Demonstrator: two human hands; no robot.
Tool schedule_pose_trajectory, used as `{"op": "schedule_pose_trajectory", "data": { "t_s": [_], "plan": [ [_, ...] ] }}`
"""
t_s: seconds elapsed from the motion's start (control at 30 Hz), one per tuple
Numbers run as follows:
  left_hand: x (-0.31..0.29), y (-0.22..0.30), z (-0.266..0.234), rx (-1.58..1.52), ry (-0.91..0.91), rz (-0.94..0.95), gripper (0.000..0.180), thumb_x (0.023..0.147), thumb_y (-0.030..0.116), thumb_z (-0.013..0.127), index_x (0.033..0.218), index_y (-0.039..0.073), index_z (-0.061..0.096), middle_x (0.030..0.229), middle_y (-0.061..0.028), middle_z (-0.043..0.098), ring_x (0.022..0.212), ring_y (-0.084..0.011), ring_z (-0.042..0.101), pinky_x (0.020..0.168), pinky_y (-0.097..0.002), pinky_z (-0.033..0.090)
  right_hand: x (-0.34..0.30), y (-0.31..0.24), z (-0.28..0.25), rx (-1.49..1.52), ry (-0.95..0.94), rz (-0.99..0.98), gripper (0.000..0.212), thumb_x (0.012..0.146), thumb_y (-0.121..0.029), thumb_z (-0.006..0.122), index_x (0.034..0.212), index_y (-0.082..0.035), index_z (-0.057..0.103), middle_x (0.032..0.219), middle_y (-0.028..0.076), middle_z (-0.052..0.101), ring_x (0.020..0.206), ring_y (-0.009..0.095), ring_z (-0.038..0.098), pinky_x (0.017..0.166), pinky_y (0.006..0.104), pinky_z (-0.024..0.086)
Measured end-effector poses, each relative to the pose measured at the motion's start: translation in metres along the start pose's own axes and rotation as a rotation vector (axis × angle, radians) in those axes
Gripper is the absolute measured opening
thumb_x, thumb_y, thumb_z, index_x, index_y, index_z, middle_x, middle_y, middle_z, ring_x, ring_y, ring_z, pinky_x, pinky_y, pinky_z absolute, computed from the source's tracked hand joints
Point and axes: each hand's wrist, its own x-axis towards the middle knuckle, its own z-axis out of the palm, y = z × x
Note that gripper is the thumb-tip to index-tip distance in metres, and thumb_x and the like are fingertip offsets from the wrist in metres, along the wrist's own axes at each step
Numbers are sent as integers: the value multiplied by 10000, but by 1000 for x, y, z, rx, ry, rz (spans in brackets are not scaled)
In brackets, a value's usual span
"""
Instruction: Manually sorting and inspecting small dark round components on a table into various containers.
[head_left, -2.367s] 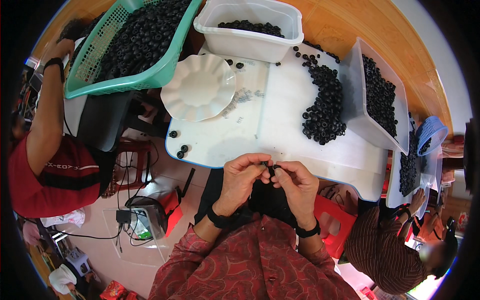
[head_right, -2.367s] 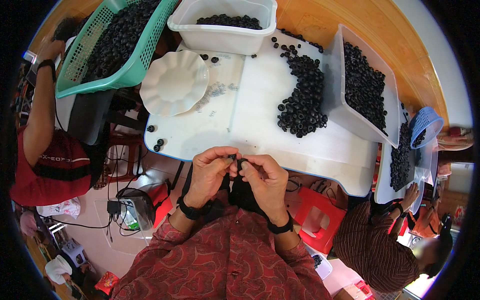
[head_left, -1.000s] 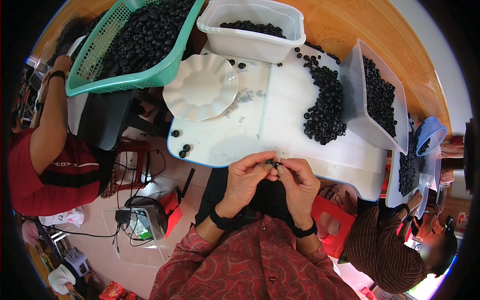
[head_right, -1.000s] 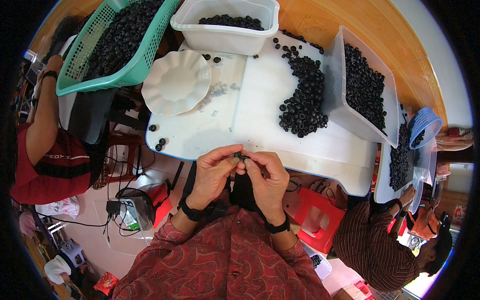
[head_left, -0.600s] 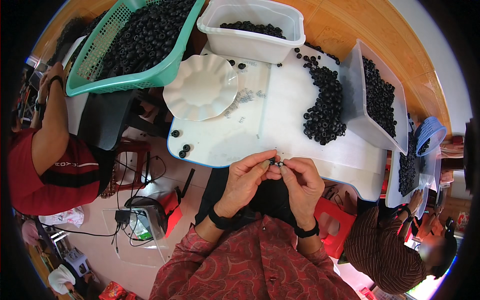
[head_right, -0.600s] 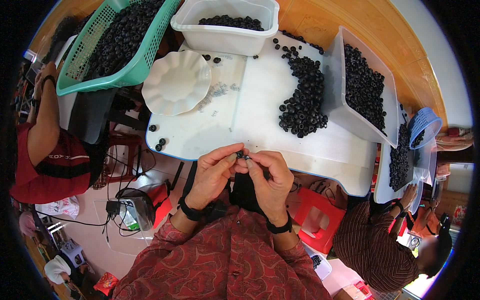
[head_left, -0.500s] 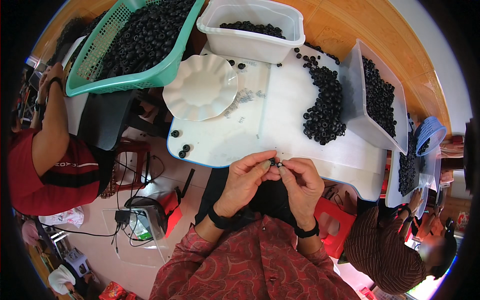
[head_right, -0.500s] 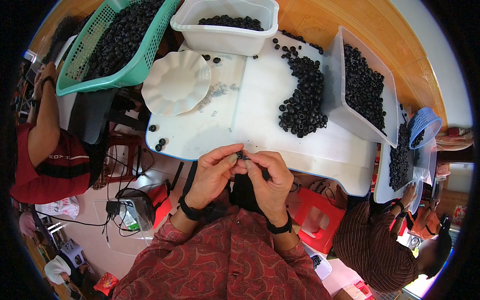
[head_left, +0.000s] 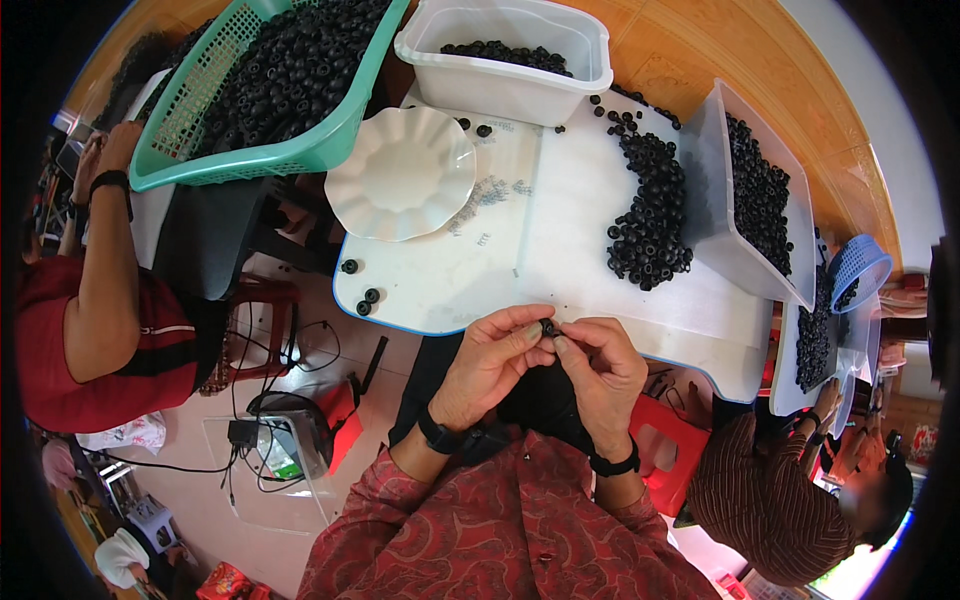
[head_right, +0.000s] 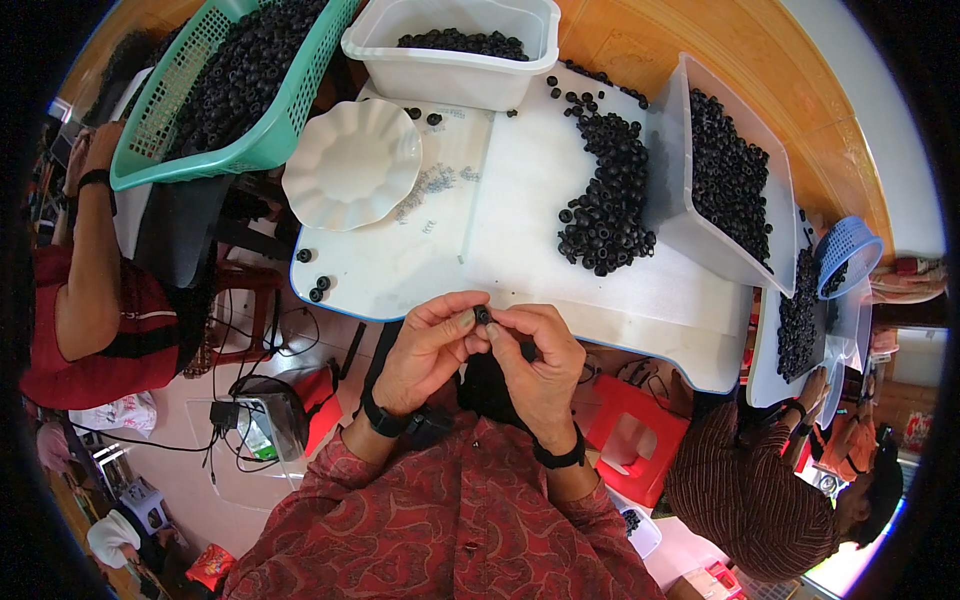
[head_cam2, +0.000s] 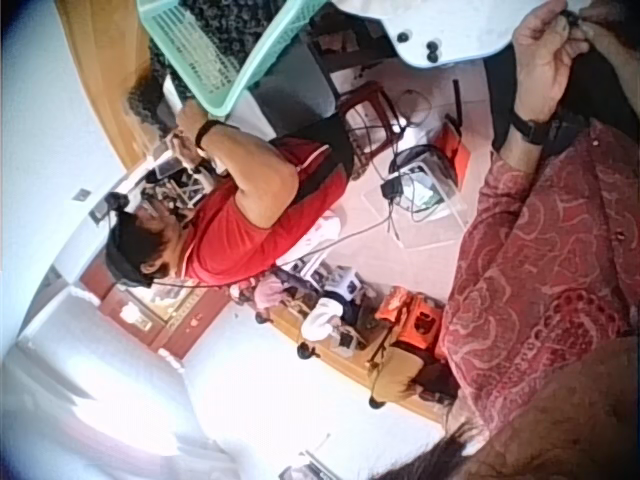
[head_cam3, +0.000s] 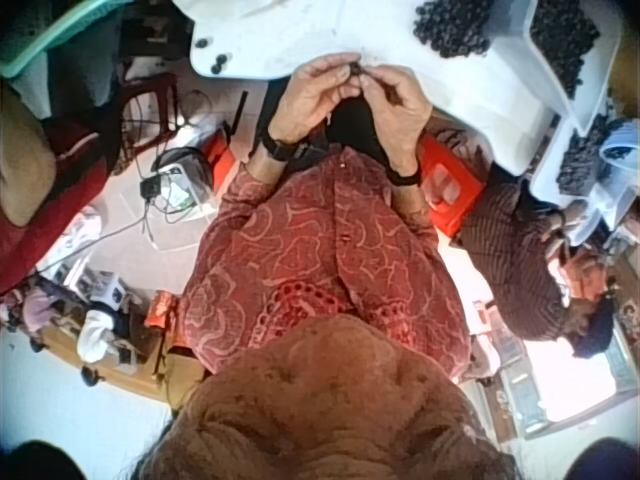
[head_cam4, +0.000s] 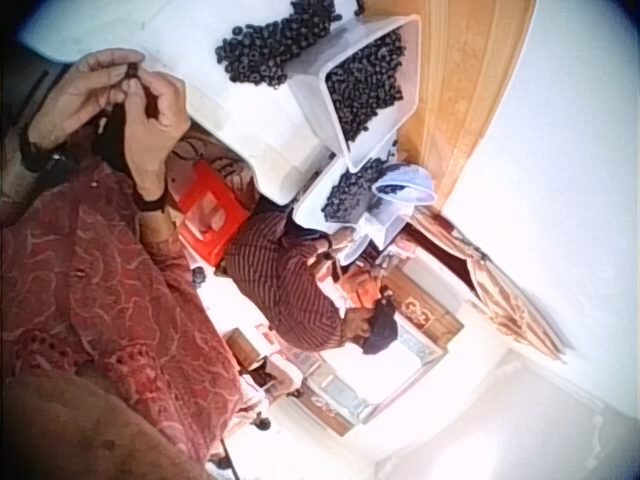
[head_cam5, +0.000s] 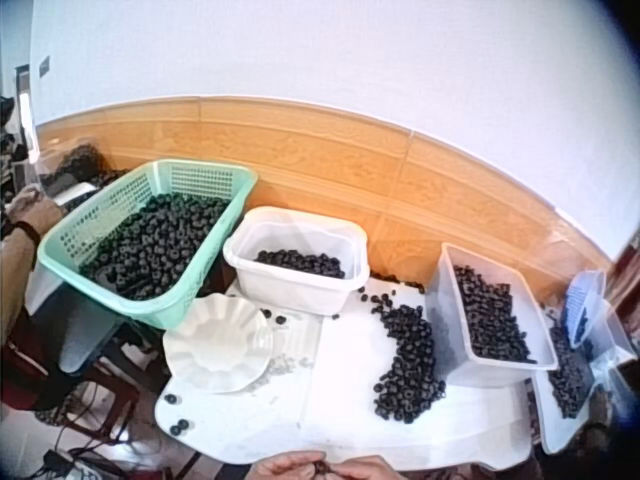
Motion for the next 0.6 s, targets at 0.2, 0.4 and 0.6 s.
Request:
{"op": "schedule_pose_trajectory", "data": {
  "t_s": [0.2, 0.4, 0.6],
  "plan": [
    [1, 0, -2, -33, 4, -18, 296, 966, 32, 560, 1250, -44, 581, 1031, -114, 680, 880, -165, 663, 789, -307, 549, 0, 1, 0, 1, 5, 2, 164, 820, 63, 702, 974, 8, 683, 954, 76, 649, 830, 115, 642, 729, 231, 518],
    [1, 2, 0, -47, 3, -34, 304, 961, 30, 566, 1253, -55, 576, 1001, -103, 679, 844, -154, 656, 767, -292, 543, 2, 1, 1, 2, 7, 4, 159, 820, 62, 702, 968, 9, 684, 955, 75, 650, 826, 114, 638, 730, 233, 516],
    [2, 2, -1, -36, 19, -35, 296, 955, 18, 573, 1241, -57, 585, 989, -99, 679, 828, -150, 658, 758, -284, 542, 2, 1, 2, 9, 7, 5, 160, 820, 56, 709, 971, 6, 687, 955, 72, 651, 828, 112, 637, 730, 230, 514]
  ]
}}
